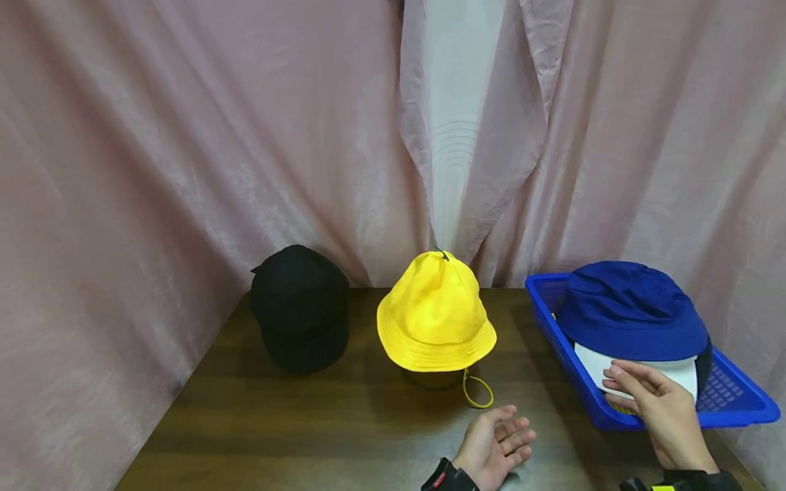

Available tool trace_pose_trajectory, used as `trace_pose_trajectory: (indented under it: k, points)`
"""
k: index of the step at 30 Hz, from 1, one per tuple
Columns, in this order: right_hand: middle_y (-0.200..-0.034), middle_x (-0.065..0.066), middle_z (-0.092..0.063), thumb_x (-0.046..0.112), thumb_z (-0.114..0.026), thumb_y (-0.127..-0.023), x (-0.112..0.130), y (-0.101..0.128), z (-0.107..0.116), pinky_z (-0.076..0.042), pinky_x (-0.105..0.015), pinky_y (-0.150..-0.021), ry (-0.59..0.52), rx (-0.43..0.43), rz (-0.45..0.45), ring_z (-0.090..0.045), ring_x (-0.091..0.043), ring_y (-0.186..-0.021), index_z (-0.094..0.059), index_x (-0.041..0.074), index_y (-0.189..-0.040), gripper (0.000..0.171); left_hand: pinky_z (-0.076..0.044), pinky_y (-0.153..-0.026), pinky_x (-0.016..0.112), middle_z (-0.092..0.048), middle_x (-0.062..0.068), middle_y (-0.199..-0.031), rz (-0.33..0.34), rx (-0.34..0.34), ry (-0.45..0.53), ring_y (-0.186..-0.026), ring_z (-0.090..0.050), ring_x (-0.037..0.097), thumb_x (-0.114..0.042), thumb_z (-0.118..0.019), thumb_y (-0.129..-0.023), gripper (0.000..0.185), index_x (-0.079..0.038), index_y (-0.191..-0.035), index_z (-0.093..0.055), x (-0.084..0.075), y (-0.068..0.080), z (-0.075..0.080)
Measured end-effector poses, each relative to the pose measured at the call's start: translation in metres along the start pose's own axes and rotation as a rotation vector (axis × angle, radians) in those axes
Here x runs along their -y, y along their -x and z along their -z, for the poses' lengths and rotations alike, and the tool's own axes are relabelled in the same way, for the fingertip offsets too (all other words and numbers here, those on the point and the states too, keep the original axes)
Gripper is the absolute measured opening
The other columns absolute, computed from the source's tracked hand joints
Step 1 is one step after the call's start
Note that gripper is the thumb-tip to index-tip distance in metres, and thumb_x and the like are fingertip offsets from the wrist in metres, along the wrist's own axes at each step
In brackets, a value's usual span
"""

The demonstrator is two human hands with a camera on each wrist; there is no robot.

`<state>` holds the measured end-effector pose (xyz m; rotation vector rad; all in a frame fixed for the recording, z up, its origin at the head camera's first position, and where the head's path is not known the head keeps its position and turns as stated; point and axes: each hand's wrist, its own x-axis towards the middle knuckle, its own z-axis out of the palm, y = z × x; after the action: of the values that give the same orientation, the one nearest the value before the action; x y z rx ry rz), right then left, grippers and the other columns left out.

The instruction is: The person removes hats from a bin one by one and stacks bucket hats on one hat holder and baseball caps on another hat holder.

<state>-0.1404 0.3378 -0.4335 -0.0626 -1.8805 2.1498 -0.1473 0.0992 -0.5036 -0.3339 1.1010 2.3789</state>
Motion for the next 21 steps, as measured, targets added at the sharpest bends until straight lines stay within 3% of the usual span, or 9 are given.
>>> trace_pose_trajectory:
  k: [9, 17, 21]
  points:
    - [-0.092, 0.004, -0.076, 0.007, -0.068, -0.096, 0.0, -0.006, 0.03, -0.058, -0.027, -0.062, -0.12, -0.137, -0.055, -0.073, -0.011, -0.08, -0.075, 0.015, -0.103, 0.012, -0.054, -0.07, 0.033, -0.073, 0.011, -0.097, -0.003, -0.021, -0.061, -0.082, -0.07, 0.023, -0.013, -0.062, -0.092, 0.024, -0.003, -0.113, -0.065, 0.017, -0.006, -0.024]
    - [-0.087, 0.01, -0.072, 0.004, -0.062, -0.099, 0.003, 0.0, 0.066, -0.054, -0.021, -0.056, -0.172, -0.318, -0.029, -0.071, -0.005, -0.072, -0.065, 0.02, -0.111, 0.02, -0.054, -0.069, 0.034, -0.074, 0.017, -0.099, 0.006, 0.016, -0.085, -0.083, -0.072, 0.026, -0.017, -0.059, -0.094, 0.023, -0.001, -0.108, -0.066, 0.036, -0.007, -0.051]
    - [-0.085, 0.013, -0.07, 0.005, -0.061, -0.1, 0.007, -0.004, 0.072, -0.052, -0.019, -0.055, -0.196, -0.439, -0.08, -0.068, -0.002, -0.071, -0.056, 0.021, -0.121, 0.026, -0.055, -0.067, 0.034, -0.073, 0.018, -0.096, -0.032, 0.027, -0.137, -0.081, -0.072, 0.027, -0.013, -0.059, -0.094, 0.019, 0.0, -0.107, -0.065, 0.042, -0.009, -0.06]
